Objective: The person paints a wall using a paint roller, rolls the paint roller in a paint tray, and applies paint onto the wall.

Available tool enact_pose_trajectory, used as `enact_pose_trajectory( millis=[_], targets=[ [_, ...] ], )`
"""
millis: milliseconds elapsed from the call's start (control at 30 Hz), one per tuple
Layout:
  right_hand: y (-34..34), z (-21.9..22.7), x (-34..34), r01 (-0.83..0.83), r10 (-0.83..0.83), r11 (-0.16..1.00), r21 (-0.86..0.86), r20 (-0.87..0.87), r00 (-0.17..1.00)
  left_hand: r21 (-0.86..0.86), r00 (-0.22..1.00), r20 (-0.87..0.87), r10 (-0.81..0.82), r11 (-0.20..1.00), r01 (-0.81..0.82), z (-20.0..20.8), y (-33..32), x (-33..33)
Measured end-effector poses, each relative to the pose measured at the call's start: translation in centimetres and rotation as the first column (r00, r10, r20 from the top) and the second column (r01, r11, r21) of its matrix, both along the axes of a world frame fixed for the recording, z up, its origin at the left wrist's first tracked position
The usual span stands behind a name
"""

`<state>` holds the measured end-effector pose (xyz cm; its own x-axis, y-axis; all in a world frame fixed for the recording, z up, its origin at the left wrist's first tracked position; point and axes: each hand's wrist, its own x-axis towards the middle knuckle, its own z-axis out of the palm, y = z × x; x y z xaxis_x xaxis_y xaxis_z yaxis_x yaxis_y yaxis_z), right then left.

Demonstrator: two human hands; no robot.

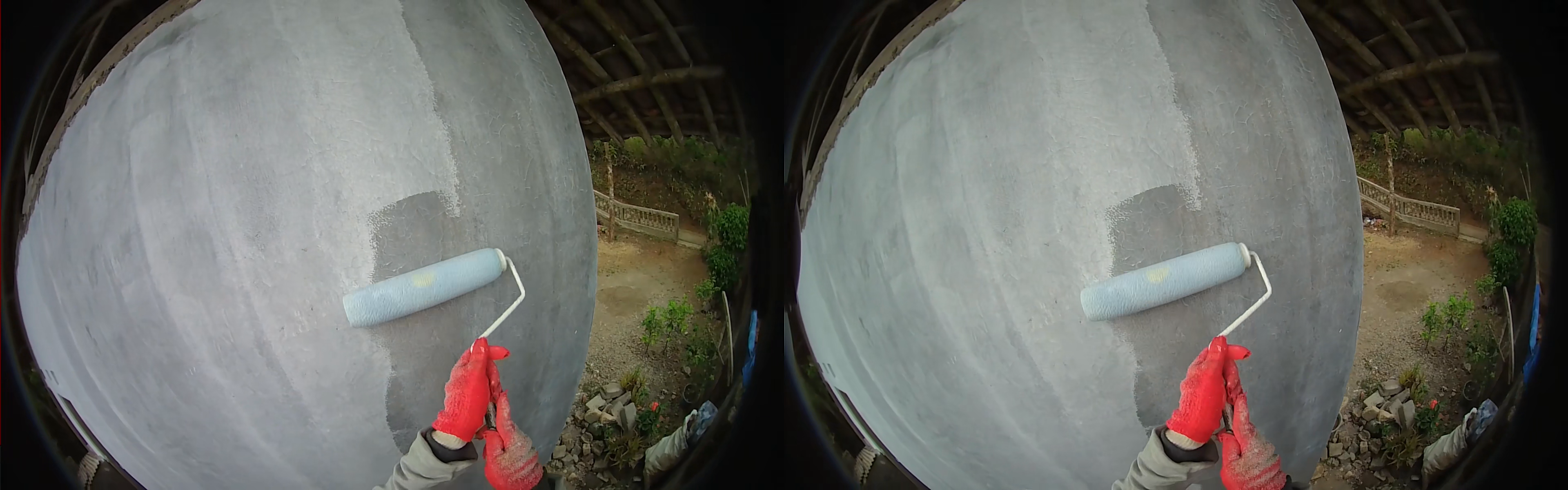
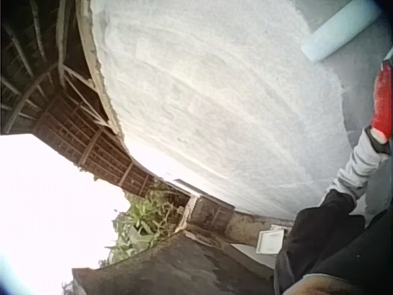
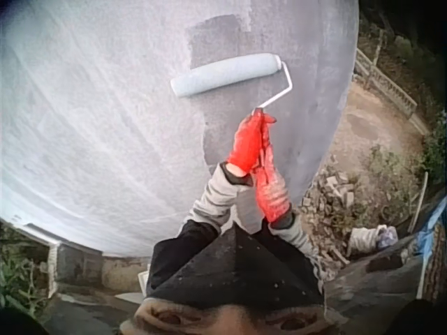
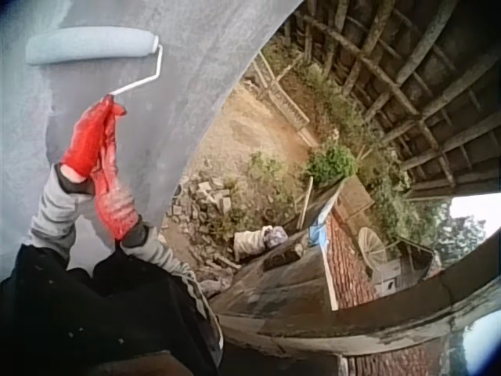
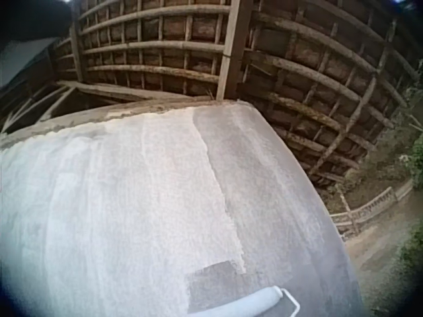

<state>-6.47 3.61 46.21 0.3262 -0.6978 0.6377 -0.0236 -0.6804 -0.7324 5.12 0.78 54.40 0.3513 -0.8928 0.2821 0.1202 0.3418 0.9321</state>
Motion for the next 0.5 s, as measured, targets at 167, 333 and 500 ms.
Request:
enact_pose_trajectory(
  millis=[167, 333, 500],
  targets=[
    [-2.6, 8.0, 2.7, -0.103, 0.109, 0.985, 0.139, -0.035, 0.993, -0.183, 0.999, -0.039, -0.036, 0.983, 0.028, 5.3, -1.0, 3.1],
    [-6.1, 19.3, 4.2, -0.178, 0.172, 0.984, 0.032, 0.134, 0.976, -0.329, 0.999, 0.001, -0.050, 0.943, 0.047, 6.6, 0.7, 3.6],
    [-9.4, 30.3, 5.4, 0.123, -0.063, 0.921, -0.370, 0.172, 0.983, -0.339, 0.997, -0.018, -0.079, 0.938, 0.068, 8.0, 0.6, 2.7]
  ],
)
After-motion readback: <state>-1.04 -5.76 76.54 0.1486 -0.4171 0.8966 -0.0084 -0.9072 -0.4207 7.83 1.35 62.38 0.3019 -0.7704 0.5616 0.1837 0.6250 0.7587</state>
